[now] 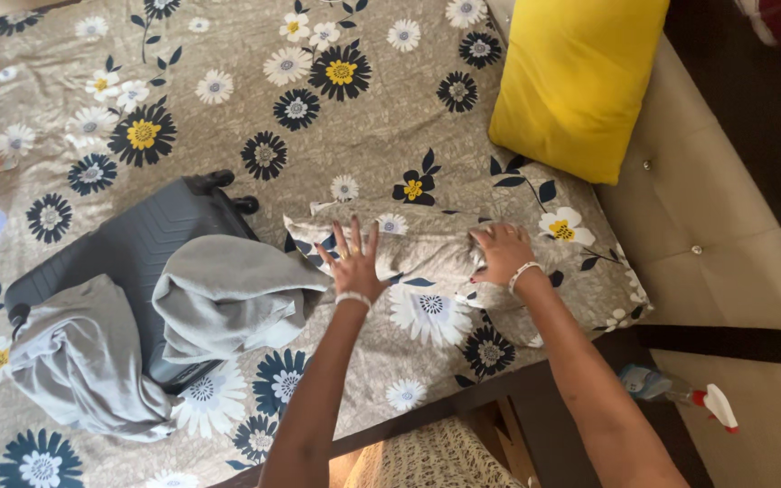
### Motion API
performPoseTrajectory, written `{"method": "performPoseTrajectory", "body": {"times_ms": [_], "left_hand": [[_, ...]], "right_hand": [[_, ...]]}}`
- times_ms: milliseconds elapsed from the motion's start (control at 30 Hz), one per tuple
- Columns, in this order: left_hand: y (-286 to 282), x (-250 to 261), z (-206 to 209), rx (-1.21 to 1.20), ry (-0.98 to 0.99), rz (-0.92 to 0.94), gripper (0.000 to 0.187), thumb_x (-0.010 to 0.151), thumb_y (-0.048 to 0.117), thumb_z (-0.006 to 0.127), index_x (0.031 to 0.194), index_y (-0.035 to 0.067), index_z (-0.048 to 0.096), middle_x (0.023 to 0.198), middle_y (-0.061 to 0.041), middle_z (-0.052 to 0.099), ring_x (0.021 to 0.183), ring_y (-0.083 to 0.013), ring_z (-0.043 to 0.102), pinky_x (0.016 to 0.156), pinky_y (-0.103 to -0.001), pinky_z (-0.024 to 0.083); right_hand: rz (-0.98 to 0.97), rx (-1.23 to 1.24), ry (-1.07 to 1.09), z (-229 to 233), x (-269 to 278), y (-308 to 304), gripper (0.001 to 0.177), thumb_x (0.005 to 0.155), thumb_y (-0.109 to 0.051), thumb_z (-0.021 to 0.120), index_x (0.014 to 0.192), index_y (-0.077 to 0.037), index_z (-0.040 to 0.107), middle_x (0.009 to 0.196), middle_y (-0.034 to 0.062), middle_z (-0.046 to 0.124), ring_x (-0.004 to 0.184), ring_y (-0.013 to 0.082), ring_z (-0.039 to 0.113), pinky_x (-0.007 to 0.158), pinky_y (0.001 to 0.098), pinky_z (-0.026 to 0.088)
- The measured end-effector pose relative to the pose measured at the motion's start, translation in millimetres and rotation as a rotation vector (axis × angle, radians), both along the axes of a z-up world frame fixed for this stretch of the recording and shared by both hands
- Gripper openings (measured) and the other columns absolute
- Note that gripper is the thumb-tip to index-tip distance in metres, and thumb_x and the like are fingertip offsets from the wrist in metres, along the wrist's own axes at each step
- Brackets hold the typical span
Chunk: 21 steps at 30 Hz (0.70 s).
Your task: The person folds a yellow pillow and places it on the bed. Then the person folds a floral-patterned pillowcase and places it on the bed. The person smooths the bedsheet with both hands.
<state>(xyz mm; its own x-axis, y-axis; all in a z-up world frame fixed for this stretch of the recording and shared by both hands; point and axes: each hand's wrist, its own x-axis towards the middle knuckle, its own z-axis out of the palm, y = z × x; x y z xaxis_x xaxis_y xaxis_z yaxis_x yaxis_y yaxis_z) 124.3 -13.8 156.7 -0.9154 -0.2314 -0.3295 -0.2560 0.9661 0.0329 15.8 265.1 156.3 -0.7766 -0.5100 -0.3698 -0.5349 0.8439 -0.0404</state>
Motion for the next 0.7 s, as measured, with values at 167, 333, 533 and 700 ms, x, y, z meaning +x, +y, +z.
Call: {"method": "performPoseTrajectory", "body": {"times_ms": [167,333,533,700], "left_hand": [[-11,-27,-23,0.026,-0.173,-0.107,0.133,0.066,0.063,0.088,0.165,0.031,0.006,0.173,-0.009,-0.003,0.155,-0.047,-0.003,0.114,-0.08,0.007],[3,5,-91,-0.018,-0.111,-0.134,0.132,0.064,0.056,0.091,0.163,0.034,0.008,0.171,-0.009,0.0,0.154,-0.0462,-0.002,0.113,-0.08,0.009],[-13,-48,-116,0.017,-0.19,-0.132,0.147,0.052,0.053,0.097,0.164,0.035,0.004,0.173,-0.009,0.0,0.157,-0.0418,-0.005,0.118,-0.073,0.006],[-18,-125,-110,0.007,-0.188,-0.155,0.151,0.047,0.052,0.1,0.165,0.033,0.008,0.173,-0.011,0.004,0.157,-0.0424,-0.003,0.122,-0.068,0.002]], "right_hand": [[-0.073,0.136,-0.156,19,27,-34,0.128,0.062,-0.064,0.089,0.162,-0.035,0.015,0.163,0.0175,0.021,0.151,0.0377,0.022,0.12,0.0642,0.012],[-0.038,0.087,-0.014,-26,65,-41,0.122,0.061,-0.065,0.089,0.158,-0.028,0.025,0.16,0.0249,0.028,0.15,0.0444,0.024,0.118,0.0658,0.017],[-0.056,0.135,-0.023,-94,15,-74,0.124,0.058,-0.06,0.092,0.159,-0.031,0.025,0.155,0.0237,0.032,0.145,0.0454,0.028,0.114,0.0629,0.022],[-0.094,0.124,-0.061,-106,-59,-77,0.127,0.059,-0.063,0.089,0.163,-0.03,0.024,0.155,0.0212,0.038,0.146,0.0392,0.033,0.114,0.0594,0.028]]}}
